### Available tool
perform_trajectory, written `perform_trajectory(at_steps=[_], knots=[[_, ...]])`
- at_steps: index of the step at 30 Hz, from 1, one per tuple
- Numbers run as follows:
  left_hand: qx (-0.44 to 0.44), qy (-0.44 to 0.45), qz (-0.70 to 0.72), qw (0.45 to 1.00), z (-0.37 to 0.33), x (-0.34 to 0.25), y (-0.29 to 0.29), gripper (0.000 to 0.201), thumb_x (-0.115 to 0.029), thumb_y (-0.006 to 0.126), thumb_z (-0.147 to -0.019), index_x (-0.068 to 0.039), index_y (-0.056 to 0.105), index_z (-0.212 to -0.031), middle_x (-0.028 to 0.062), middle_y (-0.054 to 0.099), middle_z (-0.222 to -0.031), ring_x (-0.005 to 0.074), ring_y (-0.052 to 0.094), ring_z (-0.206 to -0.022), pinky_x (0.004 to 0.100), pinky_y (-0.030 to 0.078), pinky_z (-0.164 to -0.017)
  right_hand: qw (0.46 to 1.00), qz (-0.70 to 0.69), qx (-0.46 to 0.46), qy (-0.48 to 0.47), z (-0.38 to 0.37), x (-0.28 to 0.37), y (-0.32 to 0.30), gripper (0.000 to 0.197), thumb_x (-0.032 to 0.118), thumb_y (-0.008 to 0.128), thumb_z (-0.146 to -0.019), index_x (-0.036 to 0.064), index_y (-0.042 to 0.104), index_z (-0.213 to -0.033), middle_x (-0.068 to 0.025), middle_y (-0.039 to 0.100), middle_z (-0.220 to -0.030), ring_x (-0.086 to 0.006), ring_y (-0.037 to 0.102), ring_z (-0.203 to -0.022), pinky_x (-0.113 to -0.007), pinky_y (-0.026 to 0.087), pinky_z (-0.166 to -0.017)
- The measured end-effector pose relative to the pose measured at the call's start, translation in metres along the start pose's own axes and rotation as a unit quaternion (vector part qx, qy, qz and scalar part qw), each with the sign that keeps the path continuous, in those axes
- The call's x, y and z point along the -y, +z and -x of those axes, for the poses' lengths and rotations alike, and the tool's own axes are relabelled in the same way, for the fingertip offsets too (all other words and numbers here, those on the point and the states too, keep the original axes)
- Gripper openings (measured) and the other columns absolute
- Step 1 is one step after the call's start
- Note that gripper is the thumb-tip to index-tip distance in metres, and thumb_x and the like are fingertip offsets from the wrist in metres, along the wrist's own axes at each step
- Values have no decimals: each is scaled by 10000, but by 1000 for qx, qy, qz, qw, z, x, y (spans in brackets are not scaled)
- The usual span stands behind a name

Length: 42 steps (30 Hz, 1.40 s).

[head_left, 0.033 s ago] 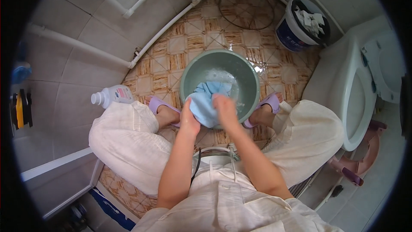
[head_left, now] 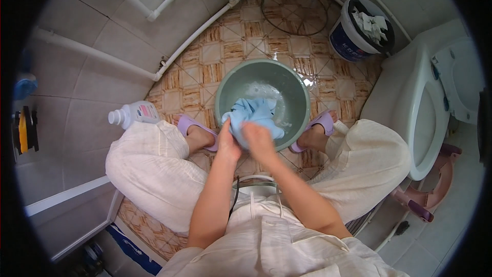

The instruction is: The person washes a light blue garment by hand in a basin of water. They scrub the fabric, squeeze it to remove liquid, and lift the item to examine different sections.

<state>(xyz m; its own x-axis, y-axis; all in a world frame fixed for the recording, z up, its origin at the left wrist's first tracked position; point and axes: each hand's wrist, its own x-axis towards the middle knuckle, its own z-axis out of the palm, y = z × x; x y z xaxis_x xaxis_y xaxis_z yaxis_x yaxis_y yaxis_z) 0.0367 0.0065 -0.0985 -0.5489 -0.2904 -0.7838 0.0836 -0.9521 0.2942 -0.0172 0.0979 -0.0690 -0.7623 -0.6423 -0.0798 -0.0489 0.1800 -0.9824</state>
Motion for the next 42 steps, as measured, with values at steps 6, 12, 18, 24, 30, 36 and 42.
perform_trajectory(at_steps=[6,12,18,24,30,36,42], knots=[[91,-6,2,996,13,53,7,251,-14,489,-775,-4,515,-1024,88,576,-1004,202,565,-909,343,469,-778,931,323,-147,90,-41,-2,-30,260,295,529,-789,82,628,-676,-155,601,-637,-330,591,-595,-454,437,-523],[410,-49,199,889,1,39,-19,252,-4,521,-784,1,504,-1035,93,573,-999,207,563,-914,331,450,-817,970,215,-104,-38,7,13,13,236,267,573,-758,48,626,-688,-183,589,-634,-358,580,-593,-417,455,-558],[162,38,-43,985,54,3,39,385,-5,526,-797,31,439,-1170,118,518,-1161,224,508,-1073,356,399,-920,907,363,-170,127,-50,-10,-62,133,203,575,-773,75,603,-754,-166,611,-688,-368,591,-661,-449,460,-616],[160,112,-90,977,65,-31,53,505,-384,377,-920,8,394,-1238,72,462,-1243,173,434,-1143,320,325,-968,945,294,-70,-123,-51,-11,-74,377,360,476,-865,89,560,-1114,-175,545,-1124,-341,465,-1070,-338,308,-961],[133,82,-100,983,48,-27,31,496,-385,404,-912,19,427,-1199,90,497,-1194,180,475,-1095,313,353,-941,965,-76,180,177,-44,-23,-58,502,451,377,-897,28,577,-1078,-98,564,-1082,-180,487,-1008,-278,336,-895],[41,94,-159,982,51,-36,29,394,-280,499,-884,47,500,-1104,102,553,-1101,175,527,-1014,293,410,-867,956,-40,209,203,-43,-6,-67,291,313,499,-875,34,573,-831,30,490,-766,-75,419,-731,-208,346,-674],[66,147,-100,982,56,-40,39,362,-245,566,-853,36,522,-1078,97,581,-1034,179,553,-947,285,418,-846,952,-277,4,130,-48,20,-84,228,260,498,-891,47,577,-871,35,531,-799,-49,458,-755,-201,358,-702]])
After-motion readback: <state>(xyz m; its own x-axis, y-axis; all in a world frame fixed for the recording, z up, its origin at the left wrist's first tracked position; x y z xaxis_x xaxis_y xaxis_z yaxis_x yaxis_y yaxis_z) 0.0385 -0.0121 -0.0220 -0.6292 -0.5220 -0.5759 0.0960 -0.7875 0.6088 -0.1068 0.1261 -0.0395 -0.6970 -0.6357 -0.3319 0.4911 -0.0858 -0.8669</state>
